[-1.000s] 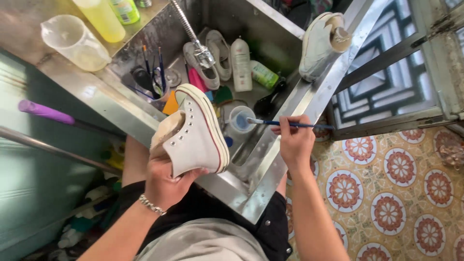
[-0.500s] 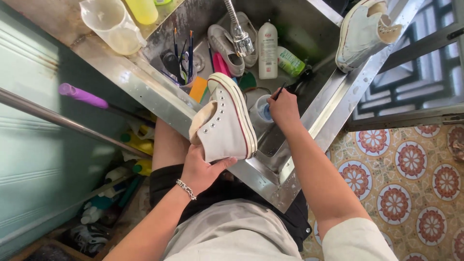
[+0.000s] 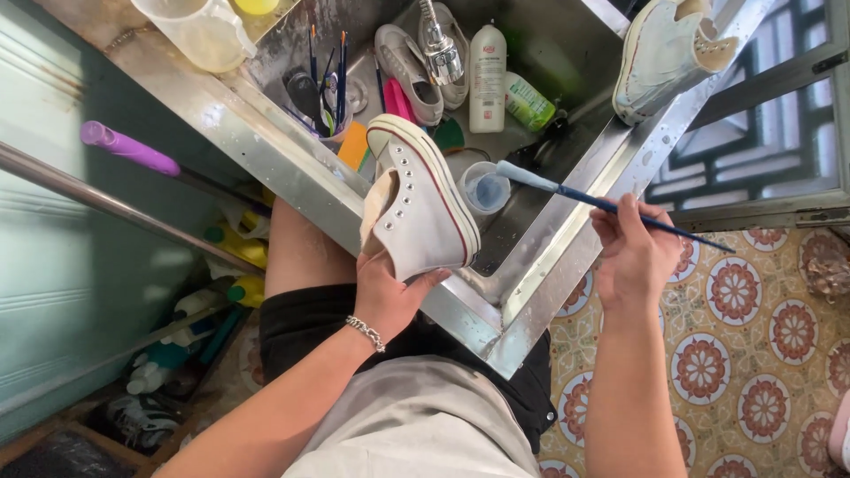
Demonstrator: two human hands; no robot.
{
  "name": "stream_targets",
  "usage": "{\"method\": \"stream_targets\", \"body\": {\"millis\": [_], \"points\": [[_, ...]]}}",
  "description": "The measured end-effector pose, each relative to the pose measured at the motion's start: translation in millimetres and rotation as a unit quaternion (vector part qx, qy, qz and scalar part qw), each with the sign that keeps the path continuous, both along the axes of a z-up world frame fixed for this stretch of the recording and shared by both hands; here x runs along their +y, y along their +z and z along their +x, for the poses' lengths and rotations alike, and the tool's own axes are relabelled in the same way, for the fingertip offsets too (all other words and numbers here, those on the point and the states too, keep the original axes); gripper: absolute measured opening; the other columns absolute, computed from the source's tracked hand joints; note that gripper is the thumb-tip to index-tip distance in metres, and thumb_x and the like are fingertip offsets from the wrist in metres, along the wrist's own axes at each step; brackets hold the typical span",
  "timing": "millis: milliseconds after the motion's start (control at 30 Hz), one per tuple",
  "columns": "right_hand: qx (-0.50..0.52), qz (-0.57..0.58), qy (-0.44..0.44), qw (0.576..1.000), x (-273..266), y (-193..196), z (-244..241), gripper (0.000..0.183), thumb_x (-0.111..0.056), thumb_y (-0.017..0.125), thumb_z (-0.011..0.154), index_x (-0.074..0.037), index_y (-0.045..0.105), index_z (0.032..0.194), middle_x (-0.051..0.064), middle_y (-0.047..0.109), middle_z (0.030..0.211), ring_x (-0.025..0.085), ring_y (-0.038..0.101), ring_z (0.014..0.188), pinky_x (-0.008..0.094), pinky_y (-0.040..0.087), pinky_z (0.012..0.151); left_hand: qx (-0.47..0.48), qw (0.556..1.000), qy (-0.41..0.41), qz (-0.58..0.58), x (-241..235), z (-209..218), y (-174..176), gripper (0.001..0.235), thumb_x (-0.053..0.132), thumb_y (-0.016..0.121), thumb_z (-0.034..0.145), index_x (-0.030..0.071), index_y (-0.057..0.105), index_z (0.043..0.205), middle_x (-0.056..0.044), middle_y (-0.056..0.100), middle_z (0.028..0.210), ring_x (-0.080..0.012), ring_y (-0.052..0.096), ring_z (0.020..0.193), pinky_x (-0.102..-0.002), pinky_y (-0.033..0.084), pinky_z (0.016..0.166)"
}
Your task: Applying blue paint to the canvas of a white high-top sneaker using a paintbrush at a sink station.
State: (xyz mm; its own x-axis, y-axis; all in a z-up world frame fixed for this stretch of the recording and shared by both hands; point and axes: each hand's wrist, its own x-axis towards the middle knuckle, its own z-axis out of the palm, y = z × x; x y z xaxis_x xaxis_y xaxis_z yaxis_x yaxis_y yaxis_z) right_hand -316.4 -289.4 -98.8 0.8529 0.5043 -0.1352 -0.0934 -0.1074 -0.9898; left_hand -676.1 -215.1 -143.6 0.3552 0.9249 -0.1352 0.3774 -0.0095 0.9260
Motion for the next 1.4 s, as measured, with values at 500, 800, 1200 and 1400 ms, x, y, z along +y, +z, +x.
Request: {"method": "stream_targets", "body": {"millis": [500,800,1200,1400], "points": [[0.128,0.149,0.071,0.978,-50,-48,-103,0.015,-0.003,0.079,0.123,-0.008,0.066,0.118,0.029,0.089,0.121,0.031,0.094,0.096,0.036,0.083,0.093,0.006,0.998,0.028,0.054,-15,16,-45,0.055,0.054,0.108,0.095,0.015,0.090,0.130,-0.004,0.097,0.123,-0.0312,0.089,0.126,-0.042,0.045,0.125],[0.089,0.188,0.113,0.972,-68,-66,-101,0.016,-0.001,0.073,0.125,-0.009,0.059,0.123,0.035,0.085,0.122,0.036,0.092,0.096,0.040,0.082,0.095,-0.013,0.998,0.032,0.051,-10,18,-40,0.055,0.053,0.108,0.095,0.018,0.089,0.131,-0.001,0.097,0.123,-0.0271,0.090,0.125,-0.042,0.044,0.129],[0.027,0.229,0.127,0.965,-58,-61,-111,0.021,0.001,0.073,0.124,-0.010,0.057,0.117,0.035,0.084,0.123,0.036,0.093,0.100,0.043,0.083,0.092,-0.027,0.998,0.036,0.050,-7,17,-30,0.059,0.051,0.109,0.091,0.011,0.086,0.128,-0.008,0.097,0.119,-0.0354,0.090,0.122,-0.045,0.047,0.129],[-0.010,0.233,0.163,0.959,-71,-65,-112,0.027,0.000,0.081,0.116,-0.005,0.056,0.109,0.042,0.082,0.115,0.045,0.093,0.094,0.049,0.082,0.084,0.007,0.999,0.030,0.022,-6,17,-29,0.069,0.050,0.108,0.090,0.003,0.079,0.132,-0.015,0.096,0.122,-0.0397,0.089,0.125,-0.047,0.043,0.138]]}}
